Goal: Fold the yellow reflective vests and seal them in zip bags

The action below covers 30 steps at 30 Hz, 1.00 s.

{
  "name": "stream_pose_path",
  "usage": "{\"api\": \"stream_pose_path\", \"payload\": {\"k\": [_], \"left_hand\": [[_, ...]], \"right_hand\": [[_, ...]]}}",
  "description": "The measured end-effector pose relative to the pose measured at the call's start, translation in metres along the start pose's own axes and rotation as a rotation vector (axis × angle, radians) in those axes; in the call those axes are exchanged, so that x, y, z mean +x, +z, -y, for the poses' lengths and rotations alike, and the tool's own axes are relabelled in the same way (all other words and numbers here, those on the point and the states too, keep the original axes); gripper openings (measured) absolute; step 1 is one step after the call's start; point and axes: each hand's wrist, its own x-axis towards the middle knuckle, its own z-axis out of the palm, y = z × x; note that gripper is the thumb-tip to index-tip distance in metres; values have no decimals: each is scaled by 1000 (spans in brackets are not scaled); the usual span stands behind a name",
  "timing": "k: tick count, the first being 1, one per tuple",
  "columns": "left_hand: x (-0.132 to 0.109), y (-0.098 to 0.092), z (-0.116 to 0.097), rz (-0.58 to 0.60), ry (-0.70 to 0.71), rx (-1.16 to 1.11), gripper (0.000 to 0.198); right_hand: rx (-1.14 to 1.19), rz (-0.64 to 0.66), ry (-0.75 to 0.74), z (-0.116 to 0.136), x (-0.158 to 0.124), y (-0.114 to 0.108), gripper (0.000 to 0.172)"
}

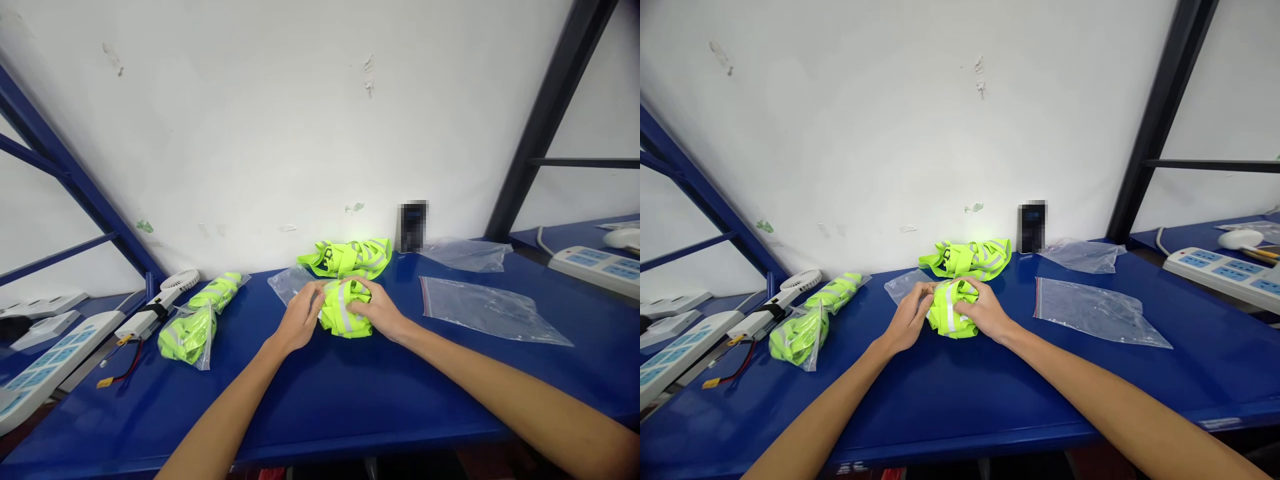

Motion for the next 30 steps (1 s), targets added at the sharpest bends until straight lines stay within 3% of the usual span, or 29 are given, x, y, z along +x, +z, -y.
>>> {"api": "stream_pose_path", "payload": {"k": [5, 9, 12, 14, 17, 21, 23, 26, 30], "left_hand": [[-4, -1, 7, 38, -50, -48, 34], [-7, -6, 6, 176, 34, -80, 48], [-9, -4, 2, 199, 107, -80, 56], [-10, 0, 1, 174, 113, -79, 56], [-10, 5, 4, 103, 80, -50, 55], [-6, 3, 10, -241, 24, 97, 39], [-4, -3, 10, -327, -2, 240, 22], [-2, -11, 7, -206, -38, 429, 29], [-1, -13, 4, -26, -83, 427, 35]], "right_hand": [[238, -49, 165, -5, 6, -3, 38], [412, 70, 313, -6, 6, -4, 40], [447, 117, 317, -4, 5, -3, 47], [413, 79, 280, -2, 5, -2, 46], [360, -24, 233, 3, 6, -2, 40], [351, -106, 227, 6, 8, -4, 41], [342, -117, 222, 5, 8, -5, 43], [337, -132, 213, 1, 7, -4, 42], [337, -117, 212, -3, 7, -4, 39]]}}
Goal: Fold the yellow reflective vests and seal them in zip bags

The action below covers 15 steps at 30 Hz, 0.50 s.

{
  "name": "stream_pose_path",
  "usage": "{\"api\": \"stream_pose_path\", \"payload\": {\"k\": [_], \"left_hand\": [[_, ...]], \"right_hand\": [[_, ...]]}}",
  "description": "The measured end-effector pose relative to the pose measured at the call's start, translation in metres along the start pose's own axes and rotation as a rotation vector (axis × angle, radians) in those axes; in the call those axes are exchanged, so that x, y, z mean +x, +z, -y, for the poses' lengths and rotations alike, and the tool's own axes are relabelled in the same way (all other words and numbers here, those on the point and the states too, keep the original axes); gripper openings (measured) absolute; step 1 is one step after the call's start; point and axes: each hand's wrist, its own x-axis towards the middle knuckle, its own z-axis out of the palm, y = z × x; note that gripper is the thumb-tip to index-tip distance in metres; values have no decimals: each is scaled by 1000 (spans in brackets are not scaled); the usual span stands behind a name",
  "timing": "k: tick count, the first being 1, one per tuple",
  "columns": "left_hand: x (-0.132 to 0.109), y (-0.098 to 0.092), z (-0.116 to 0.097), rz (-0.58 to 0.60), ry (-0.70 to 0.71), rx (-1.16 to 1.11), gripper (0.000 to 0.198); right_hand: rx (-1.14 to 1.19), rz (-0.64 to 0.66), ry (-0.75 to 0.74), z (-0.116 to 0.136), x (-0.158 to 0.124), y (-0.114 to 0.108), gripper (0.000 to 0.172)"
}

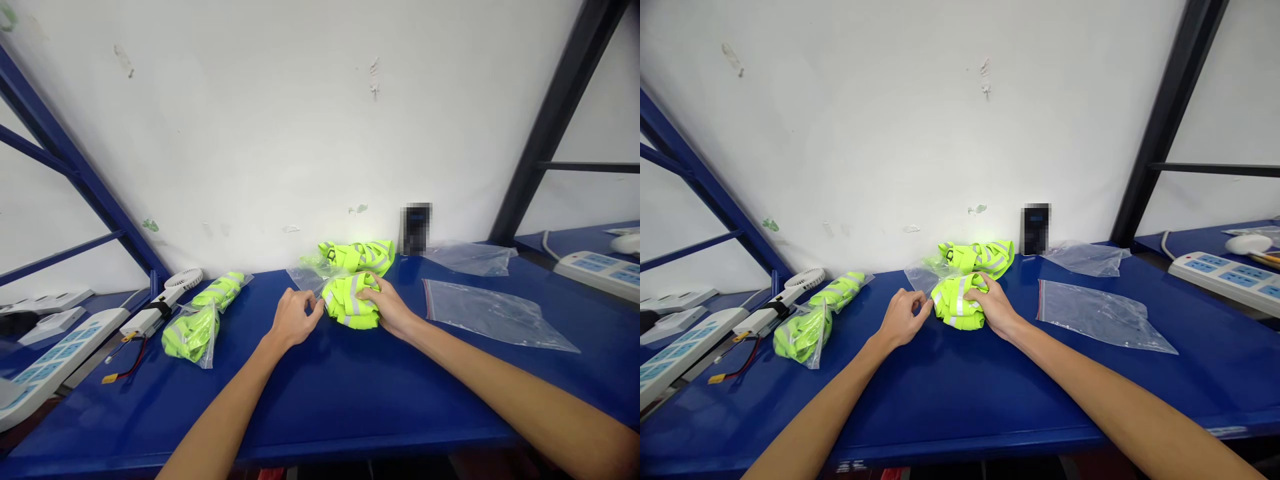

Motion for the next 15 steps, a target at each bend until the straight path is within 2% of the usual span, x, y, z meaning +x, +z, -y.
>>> {"api": "stream_pose_path", "payload": {"k": [3, 6, 11, 15], "left_hand": [[0, 4, -1, 66, 10, -9, 36], [0, 8, -2, 96, 36, 42, 31], [-2, 10, -10, 107, 80, 122, 20], [-5, 13, -15, 62, 156, 212, 20]], "right_hand": [[-39, 7, -11, -2, 2, -2, 40], [-67, -40, -42, -6, 4, -3, 39], [-61, -140, -71, -12, 1, 2, 37], [-181, -178, -167, -8, -5, 6, 35]]}}
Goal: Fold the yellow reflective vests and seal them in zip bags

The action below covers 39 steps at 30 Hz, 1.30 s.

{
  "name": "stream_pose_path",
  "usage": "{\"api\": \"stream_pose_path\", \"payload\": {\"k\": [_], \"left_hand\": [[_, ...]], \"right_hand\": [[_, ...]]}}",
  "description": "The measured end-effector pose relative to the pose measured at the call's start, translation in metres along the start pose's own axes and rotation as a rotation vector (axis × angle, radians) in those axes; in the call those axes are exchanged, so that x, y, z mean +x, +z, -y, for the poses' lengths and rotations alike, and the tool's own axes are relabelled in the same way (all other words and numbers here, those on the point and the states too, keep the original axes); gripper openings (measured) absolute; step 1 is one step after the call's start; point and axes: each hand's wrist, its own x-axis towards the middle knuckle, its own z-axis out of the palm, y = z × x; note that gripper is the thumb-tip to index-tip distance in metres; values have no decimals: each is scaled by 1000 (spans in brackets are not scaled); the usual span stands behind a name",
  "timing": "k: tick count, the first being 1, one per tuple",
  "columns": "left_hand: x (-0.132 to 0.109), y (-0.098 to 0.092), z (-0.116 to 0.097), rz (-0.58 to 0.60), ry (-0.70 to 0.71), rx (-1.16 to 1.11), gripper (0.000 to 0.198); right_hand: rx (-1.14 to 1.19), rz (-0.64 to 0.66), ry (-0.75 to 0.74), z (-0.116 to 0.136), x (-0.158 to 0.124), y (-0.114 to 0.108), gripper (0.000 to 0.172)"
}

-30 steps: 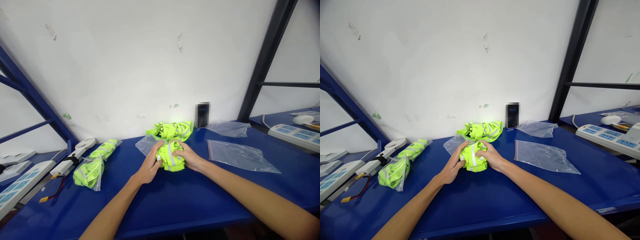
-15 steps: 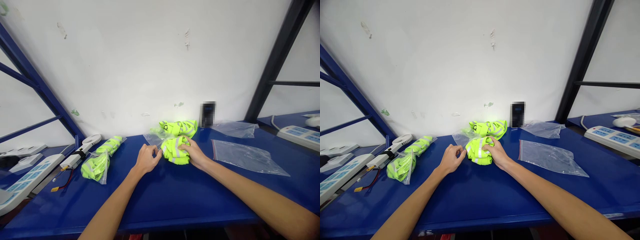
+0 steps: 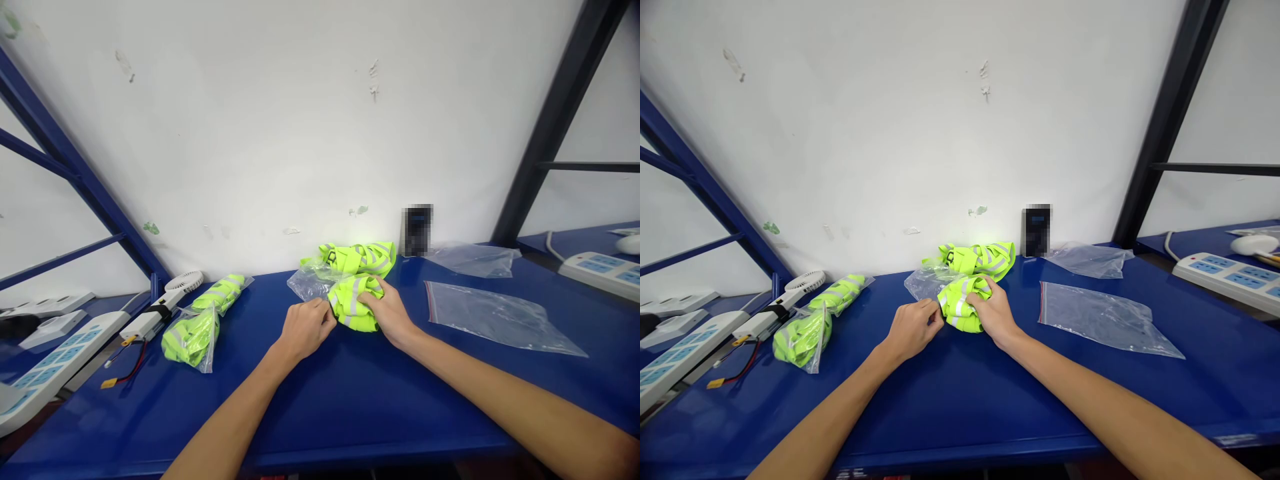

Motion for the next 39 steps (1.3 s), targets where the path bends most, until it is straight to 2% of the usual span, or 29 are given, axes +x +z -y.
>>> {"api": "stream_pose_path", "payload": {"k": [5, 9, 13, 16, 18, 20, 24, 26, 30, 33, 39], "left_hand": [[-1, 7, -2, -193, 123, 117, 22], [-1, 14, -4, -295, 258, 184, 23], [-2, 19, -10, -294, 323, 139, 22], [0, 21, -16, -286, 219, 44, 21], [1, 20, -18, -257, 140, -17, 21], [2, 16, -16, -177, 135, -59, 20], [0, 5, -2, 75, 196, -149, 19], [-1, 1, 4, 159, 193, -188, 18], [0, 2, 12, 208, 148, -201, 27], [1, 6, 15, 235, 159, -200, 25], [1, 12, 15, 232, 126, -217, 27]], "right_hand": [[-267, -15, -209, 8, -1, -3, 33], [-336, -21, -300, 6, -2, -3, 31], [-231, 6, -204, 4, -3, -2, 39], [-94, -22, -86, 3, -2, -1, 42], [-2, -43, -21, 1, 0, -1, 42], [65, -3, 29, -2, 2, -4, 41], [63, 231, 59, -7, 8, -10, 43], [-8, 314, 29, -8, 12, -14, 45], [-281, 394, -149, -7, 16, -19, 29], [-437, 440, -287, -6, 15, -22, 17], [-540, 437, -363, -5, 7, -18, 17]]}}
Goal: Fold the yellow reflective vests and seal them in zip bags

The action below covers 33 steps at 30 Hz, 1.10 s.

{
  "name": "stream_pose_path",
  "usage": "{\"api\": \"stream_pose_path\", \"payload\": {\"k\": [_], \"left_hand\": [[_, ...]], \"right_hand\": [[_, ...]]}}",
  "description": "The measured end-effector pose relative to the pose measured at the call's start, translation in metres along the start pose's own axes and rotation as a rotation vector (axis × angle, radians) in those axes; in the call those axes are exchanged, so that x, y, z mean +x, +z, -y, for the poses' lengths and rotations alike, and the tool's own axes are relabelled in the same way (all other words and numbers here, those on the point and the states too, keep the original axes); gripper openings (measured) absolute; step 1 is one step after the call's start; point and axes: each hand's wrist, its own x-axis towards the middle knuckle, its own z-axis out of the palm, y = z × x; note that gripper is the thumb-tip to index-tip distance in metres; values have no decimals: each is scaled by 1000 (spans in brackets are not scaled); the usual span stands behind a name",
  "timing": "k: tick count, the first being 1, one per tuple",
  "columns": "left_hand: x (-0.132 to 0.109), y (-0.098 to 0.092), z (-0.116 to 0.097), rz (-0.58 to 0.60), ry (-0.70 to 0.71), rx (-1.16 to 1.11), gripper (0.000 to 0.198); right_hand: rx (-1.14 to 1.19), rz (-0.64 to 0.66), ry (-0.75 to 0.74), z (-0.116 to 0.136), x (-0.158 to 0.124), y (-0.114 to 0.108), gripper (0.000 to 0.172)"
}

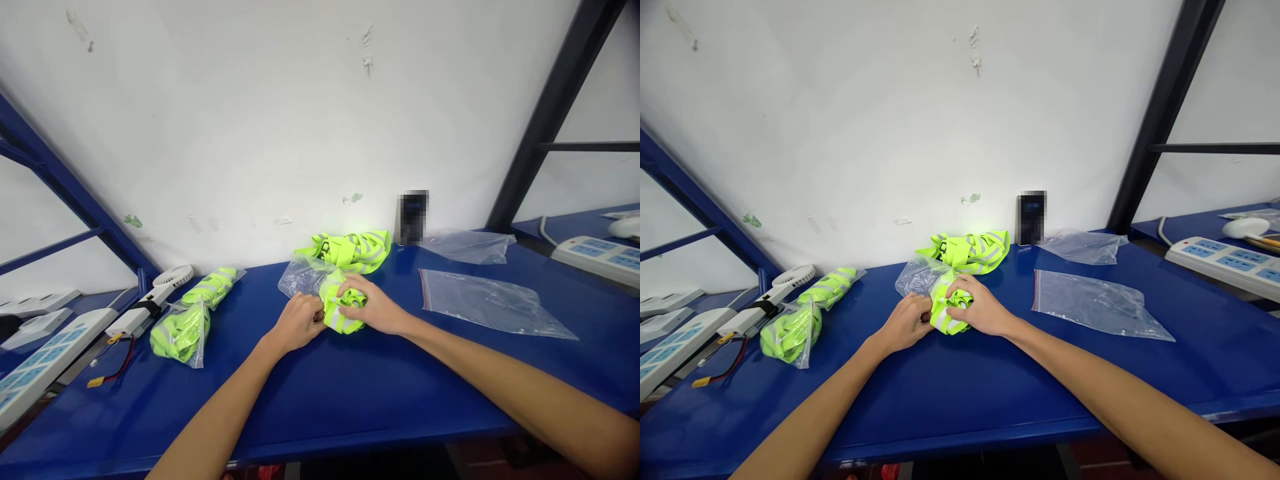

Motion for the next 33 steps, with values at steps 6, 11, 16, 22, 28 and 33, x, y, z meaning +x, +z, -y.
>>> {"api": "stream_pose_path", "payload": {"k": [6, 11, 16, 22, 28, 33], "left_hand": [[2, 6, -11, -87, -51, -17, 25], [3, 10, -27, -239, -98, -9, 27], [6, 13, -29, -229, -135, -2, 28], [4, 0, -29, -275, -247, -49, 29], [5, -3, -25, -255, -246, -147, 31], [6, 7, -19, -281, -275, -167, 24]], "right_hand": [[7, -166, 18, -4, 7, 11, 22], [18, -301, 16, -5, 13, 13, 24], [74, -258, 58, -3, 9, 11, 54], [-44, -15, 22, -8, 9, 0, 19], [-89, 10, 7, -11, 7, -3, 12], [-147, 47, -11, -4, 3, 0, 28]]}}
